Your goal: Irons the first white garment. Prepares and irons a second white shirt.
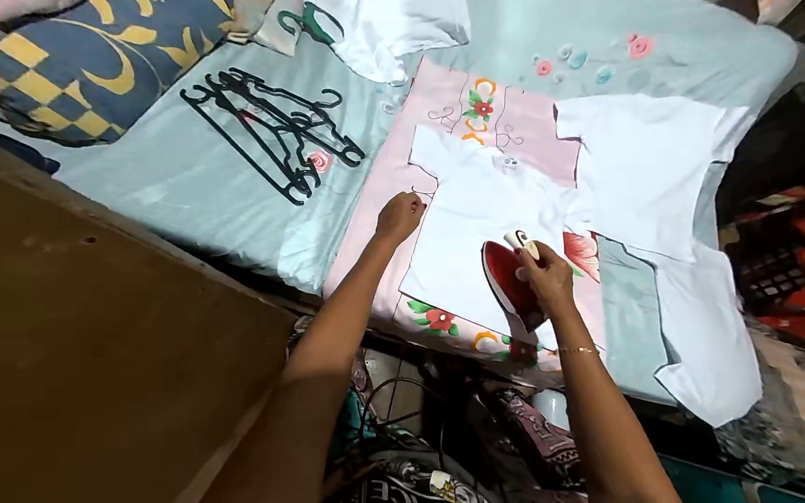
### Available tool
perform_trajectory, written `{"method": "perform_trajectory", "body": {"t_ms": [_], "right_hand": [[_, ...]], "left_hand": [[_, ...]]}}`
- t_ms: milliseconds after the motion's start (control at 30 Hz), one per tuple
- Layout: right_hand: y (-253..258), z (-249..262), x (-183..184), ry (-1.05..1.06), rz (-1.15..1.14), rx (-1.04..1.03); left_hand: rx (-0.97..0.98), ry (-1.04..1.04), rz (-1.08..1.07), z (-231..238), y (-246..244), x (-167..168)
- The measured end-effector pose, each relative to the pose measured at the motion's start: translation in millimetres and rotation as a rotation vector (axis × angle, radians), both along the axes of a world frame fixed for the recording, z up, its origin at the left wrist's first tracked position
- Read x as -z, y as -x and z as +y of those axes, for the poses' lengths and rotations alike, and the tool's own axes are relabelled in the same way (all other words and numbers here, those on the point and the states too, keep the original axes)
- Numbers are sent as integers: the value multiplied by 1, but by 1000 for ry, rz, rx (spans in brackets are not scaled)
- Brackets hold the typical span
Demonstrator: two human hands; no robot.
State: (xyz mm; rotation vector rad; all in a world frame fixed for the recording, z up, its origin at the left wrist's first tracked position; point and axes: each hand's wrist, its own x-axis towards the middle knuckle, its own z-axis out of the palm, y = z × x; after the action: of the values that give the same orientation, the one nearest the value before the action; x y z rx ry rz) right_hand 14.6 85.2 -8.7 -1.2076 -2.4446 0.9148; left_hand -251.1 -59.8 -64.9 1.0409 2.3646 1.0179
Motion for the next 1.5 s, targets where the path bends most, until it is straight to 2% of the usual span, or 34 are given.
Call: {"method": "perform_trajectory", "body": {"t_ms": [100,167,333,400,533,667,800,900,1000,1100,1200,1333,1500], "right_hand": [[32,15,1,81,-10,121],[47,24,2,126,-8,86],[49,39,2,249,15,-288],[53,42,2,246,21,-348],[80,38,1,200,17,-310],[131,25,3,93,20,-230],[167,24,0,119,-5,-175],[156,24,-2,141,-39,-248],[113,23,-4,104,-86,-305],[62,32,-2,75,-134,-181],[29,42,0,29,-142,26],[30,59,4,13,-124,219],[46,71,6,60,-79,238]], "left_hand": [[28,48,-11,29,12,1],[9,120,-43,48,17,-4],[-95,317,-80,80,13,-24],[-107,334,-103,85,17,-25],[-79,193,-150,78,33,-14],[-240,-97,-220,59,33,3],[-336,-229,-285,45,29,9],[-379,-319,-322,44,27,15],[-372,-339,-337,43,26,16],[-361,-329,-335,43,25,17],[-355,-320,-310,40,21,18],[-357,-299,-291,32,9,16],[-336,-302,-270,18,-6,18]]}}
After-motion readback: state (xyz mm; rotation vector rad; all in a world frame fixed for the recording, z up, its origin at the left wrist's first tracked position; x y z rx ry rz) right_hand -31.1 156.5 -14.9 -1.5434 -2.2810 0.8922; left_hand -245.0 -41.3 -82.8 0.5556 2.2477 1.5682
